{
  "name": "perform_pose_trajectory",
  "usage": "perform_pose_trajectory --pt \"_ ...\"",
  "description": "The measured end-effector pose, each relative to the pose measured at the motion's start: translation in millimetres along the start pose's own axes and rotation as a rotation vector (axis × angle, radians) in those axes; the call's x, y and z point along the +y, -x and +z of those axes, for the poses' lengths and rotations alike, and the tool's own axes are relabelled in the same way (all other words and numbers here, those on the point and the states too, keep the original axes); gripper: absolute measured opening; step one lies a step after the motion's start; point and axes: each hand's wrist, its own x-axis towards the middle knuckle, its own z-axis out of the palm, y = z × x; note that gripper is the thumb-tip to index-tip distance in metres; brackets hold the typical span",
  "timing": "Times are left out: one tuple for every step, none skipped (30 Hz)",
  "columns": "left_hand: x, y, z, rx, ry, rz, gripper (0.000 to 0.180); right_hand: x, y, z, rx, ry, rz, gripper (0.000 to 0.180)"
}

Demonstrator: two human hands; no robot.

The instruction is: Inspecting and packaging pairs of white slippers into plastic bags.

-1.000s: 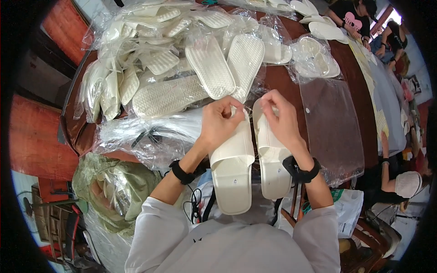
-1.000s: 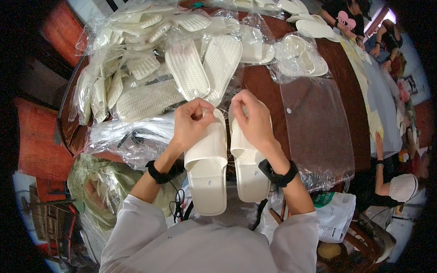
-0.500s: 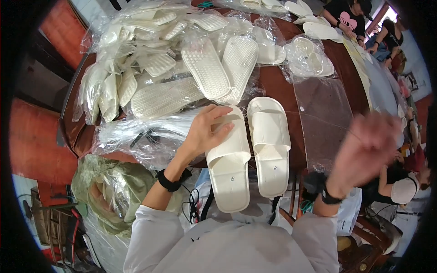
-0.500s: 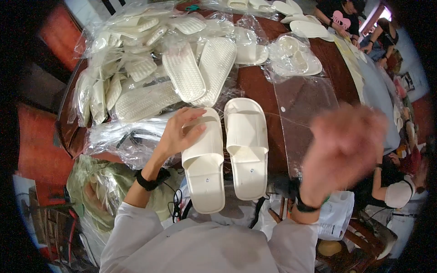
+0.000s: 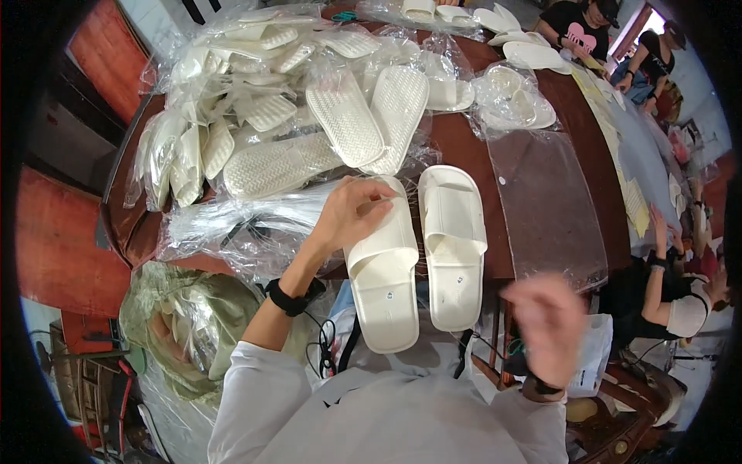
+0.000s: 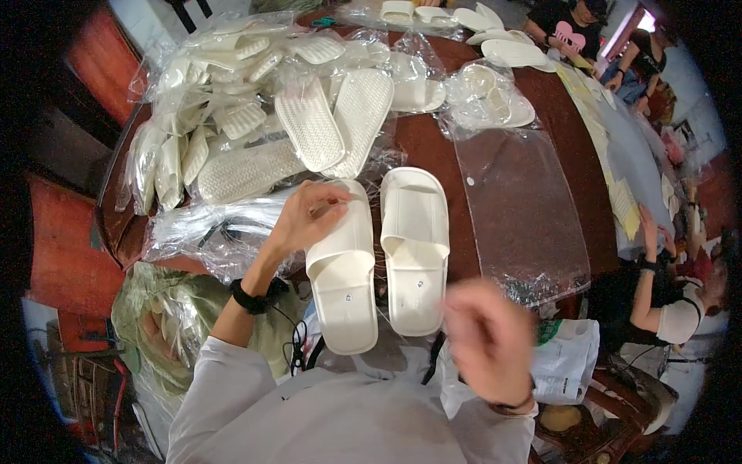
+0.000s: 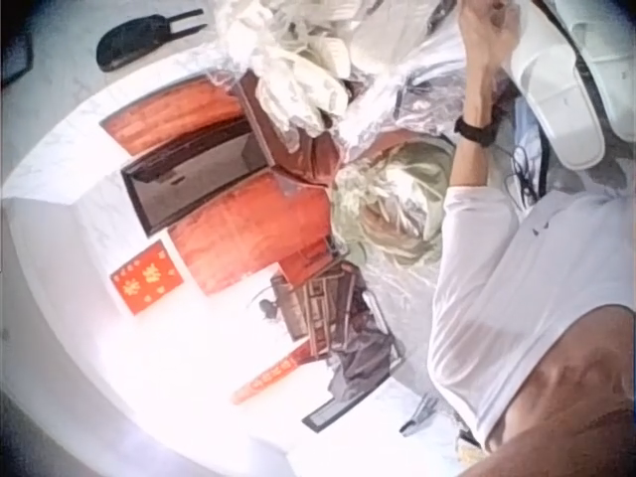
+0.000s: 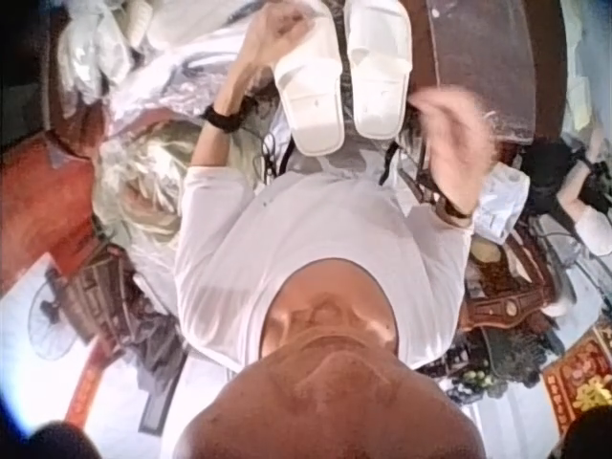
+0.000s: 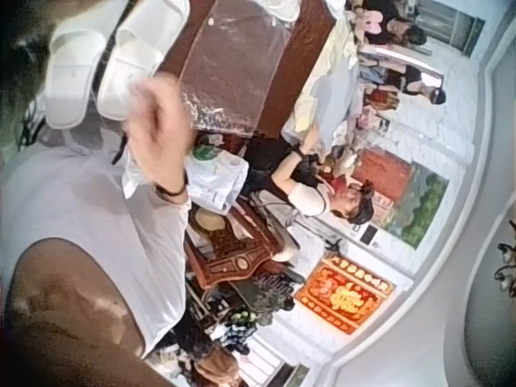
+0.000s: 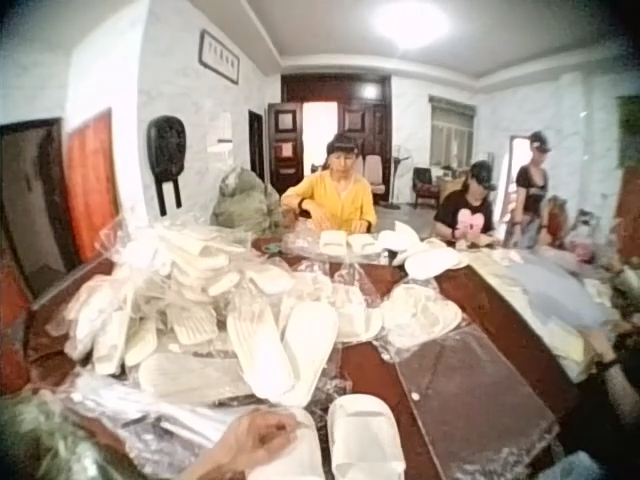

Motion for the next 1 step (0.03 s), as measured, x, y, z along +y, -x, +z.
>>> perform_pose_trajectory --pt "0.9 -0.1 0.9 -0.016 0.022 -0.029 0.024 12.4 -8.7 14.4 -0.159 0.076 0.262 0.018"
